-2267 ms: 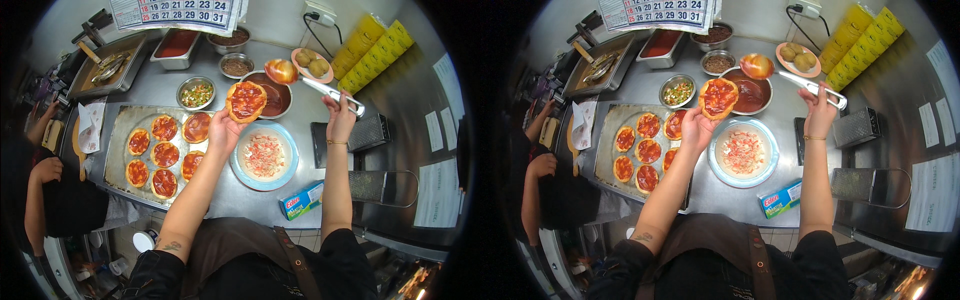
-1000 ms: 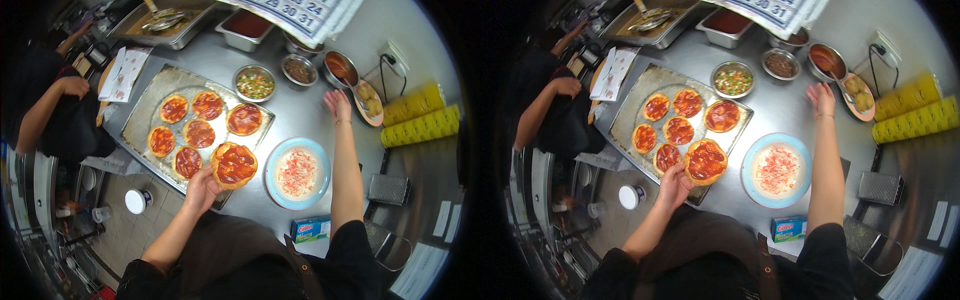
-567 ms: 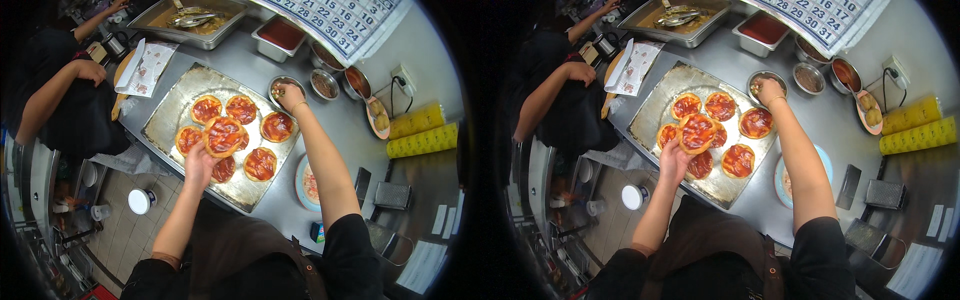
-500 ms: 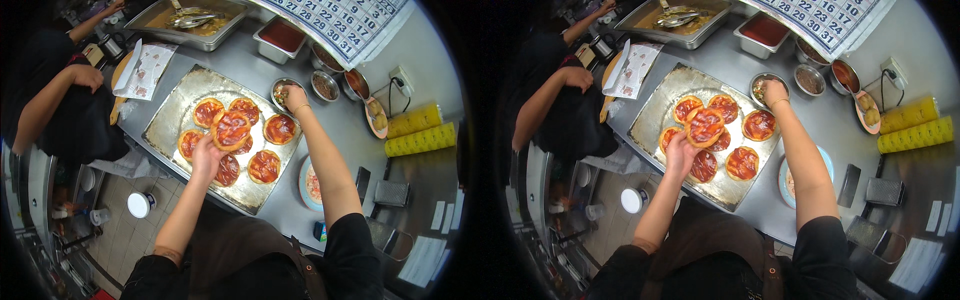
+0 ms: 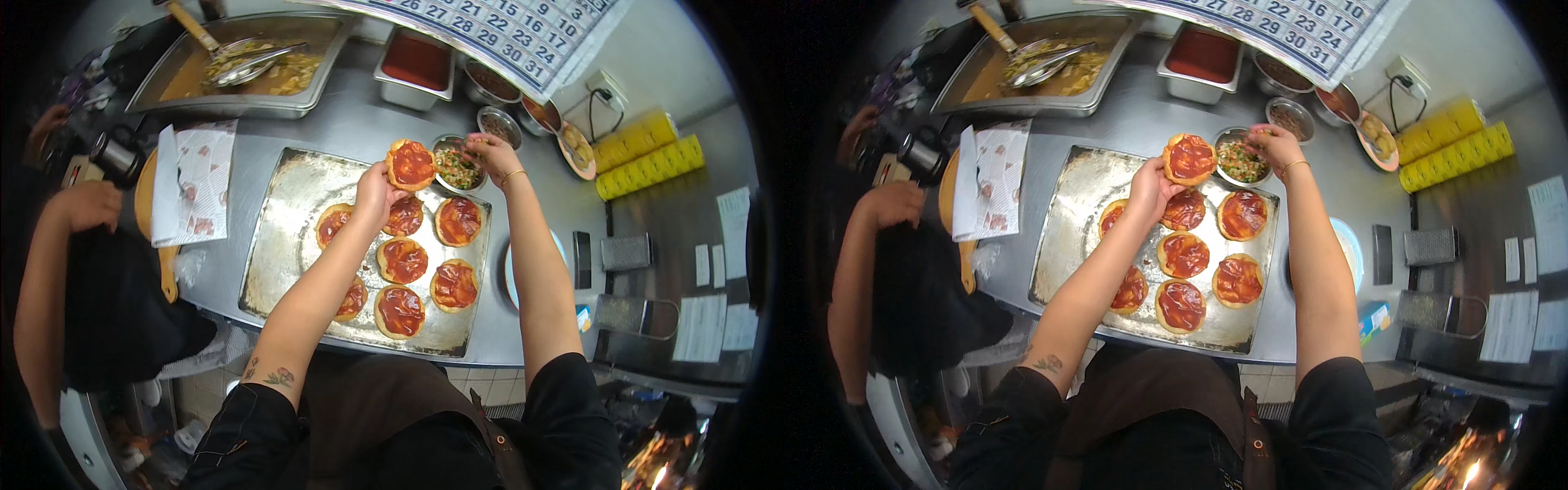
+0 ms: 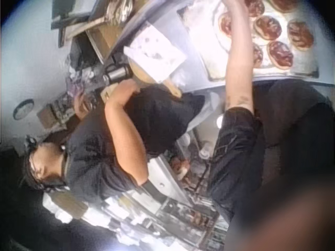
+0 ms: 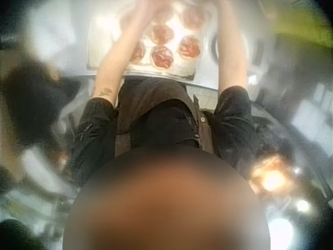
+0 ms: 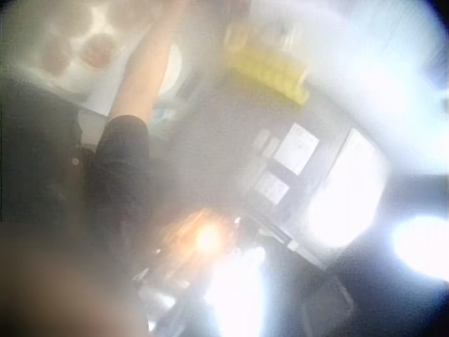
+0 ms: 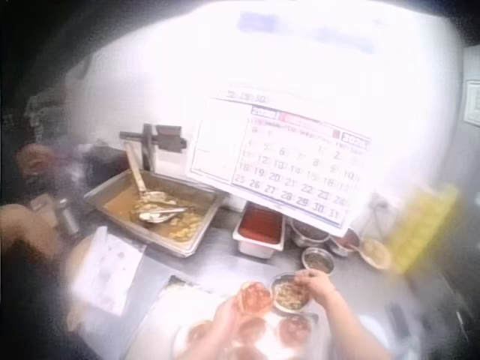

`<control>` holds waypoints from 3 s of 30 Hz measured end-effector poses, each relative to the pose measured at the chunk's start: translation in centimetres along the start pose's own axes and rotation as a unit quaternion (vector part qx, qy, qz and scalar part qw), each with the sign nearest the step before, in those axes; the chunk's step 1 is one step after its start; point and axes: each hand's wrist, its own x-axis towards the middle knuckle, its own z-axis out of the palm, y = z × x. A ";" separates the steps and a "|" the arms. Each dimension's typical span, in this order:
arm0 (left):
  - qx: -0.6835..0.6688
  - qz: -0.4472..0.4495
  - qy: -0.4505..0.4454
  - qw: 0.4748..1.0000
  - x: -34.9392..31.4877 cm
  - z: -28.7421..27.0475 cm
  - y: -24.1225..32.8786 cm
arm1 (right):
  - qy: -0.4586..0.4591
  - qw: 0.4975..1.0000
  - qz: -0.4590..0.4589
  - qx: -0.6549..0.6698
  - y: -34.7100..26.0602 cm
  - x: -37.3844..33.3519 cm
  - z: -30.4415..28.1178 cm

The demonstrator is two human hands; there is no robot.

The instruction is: The person spreads tomato sauce onto small round dough bases using a ladle, then sprinkles chopped vegetables and shredded cheese on top. The prepared items remain on a metal baking tray.

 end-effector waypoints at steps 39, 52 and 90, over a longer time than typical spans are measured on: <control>-0.069 -0.089 -0.069 0.991 3.3 1.2 -1.8 | -0.057 0.838 -0.239 -0.488 -4.2 -5.5 8.0; -0.058 -0.089 -0.076 0.991 2.8 0.6 -1.7 | -0.034 0.804 -0.269 -0.529 -3.6 -4.6 7.4; -0.076 -0.045 -0.040 0.995 0.8 -2.1 0.8 | 0.088 0.891 -0.248 -0.370 -5.6 -5.2 6.1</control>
